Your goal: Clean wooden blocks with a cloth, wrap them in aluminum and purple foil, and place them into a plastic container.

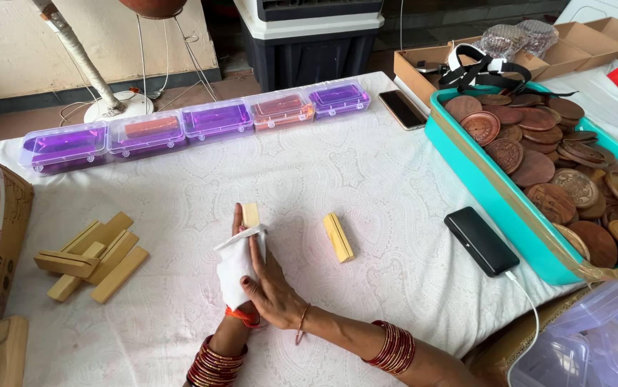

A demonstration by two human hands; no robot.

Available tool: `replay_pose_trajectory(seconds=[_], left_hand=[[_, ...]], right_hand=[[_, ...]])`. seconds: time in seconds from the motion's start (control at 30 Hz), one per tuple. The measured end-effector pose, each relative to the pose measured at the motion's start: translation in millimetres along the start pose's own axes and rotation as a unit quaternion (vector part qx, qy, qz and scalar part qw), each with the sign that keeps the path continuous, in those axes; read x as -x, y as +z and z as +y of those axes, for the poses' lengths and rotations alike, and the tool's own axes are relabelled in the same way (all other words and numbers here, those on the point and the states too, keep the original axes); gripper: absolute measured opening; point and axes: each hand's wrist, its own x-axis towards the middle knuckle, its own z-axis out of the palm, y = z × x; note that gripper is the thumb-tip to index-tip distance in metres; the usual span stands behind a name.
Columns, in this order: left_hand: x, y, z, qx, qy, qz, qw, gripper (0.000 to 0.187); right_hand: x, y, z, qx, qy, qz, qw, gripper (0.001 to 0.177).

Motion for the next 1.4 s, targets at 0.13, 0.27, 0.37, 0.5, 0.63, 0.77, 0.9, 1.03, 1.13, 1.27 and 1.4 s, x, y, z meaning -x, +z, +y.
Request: replay_pose_trajectory(seconds=[0.13,0.27,0.37,0.5,0.63,0.77,0.9,1.03,1.13,1.27,1.4], left_hand=[[15.5,15.5,-20.3,-0.105,0.071,-0.089,0.988,0.085],[37.7,79.8,7.4,-0.222,-0.073,-0.037,0.972,0.087],[29.8,65.5,4.0,-0.129,-0.013,-0.013,0.992,0.086],[24.0,83.5,43.7,-0.14,0.064,-0.041,0.987,0.088],[29.5,72.8,18.1,-0.166,-0.037,0.056,0.984,0.087],[34.3,56.4,-13.6,-0.181,-0.083,0.01,0.98,0.085],[31.5,72.4,18.9,-0.171,-0.08,-0.003,0.982,0.085],[25.3,83.2,53.1,-0.127,0.013,0.024,0.992,0.087],[24.9,74.8,40.1,-0.054,-0.004,0.054,0.997,0.088],[29.7,57.0,-1.0,-0.056,0.005,0.008,0.998,0.09],[27.4,71.0,11.2,-0.029,-0.162,0.012,0.986,0.089]], right_hand=[[-21.2,-23.5,9.8,-0.137,0.058,0.061,0.987,0.088],[-24.1,-39.8,56.3,-0.08,0.029,0.193,0.978,0.072],[-24.0,-21.3,23.6,-0.185,0.106,0.117,0.97,0.082],[-16.2,-13.1,17.7,-0.188,0.09,0.088,0.974,0.082],[-23.3,-26.3,16.4,-0.198,0.082,0.1,0.972,0.082],[-29.4,-29.9,72.4,-0.162,0.058,0.199,0.965,0.082],[-21.8,-23.1,22.2,-0.167,0.048,0.16,0.972,0.079],[-10.6,3.2,26.7,-0.199,0.159,0.041,0.966,0.082],[-15.1,-4.2,27.8,-0.212,0.156,0.012,0.965,0.083],[-32.7,-29.4,42.9,-0.219,0.089,0.141,0.961,0.088],[-27.5,-25.1,63.5,-0.239,0.193,0.169,0.936,0.09]])
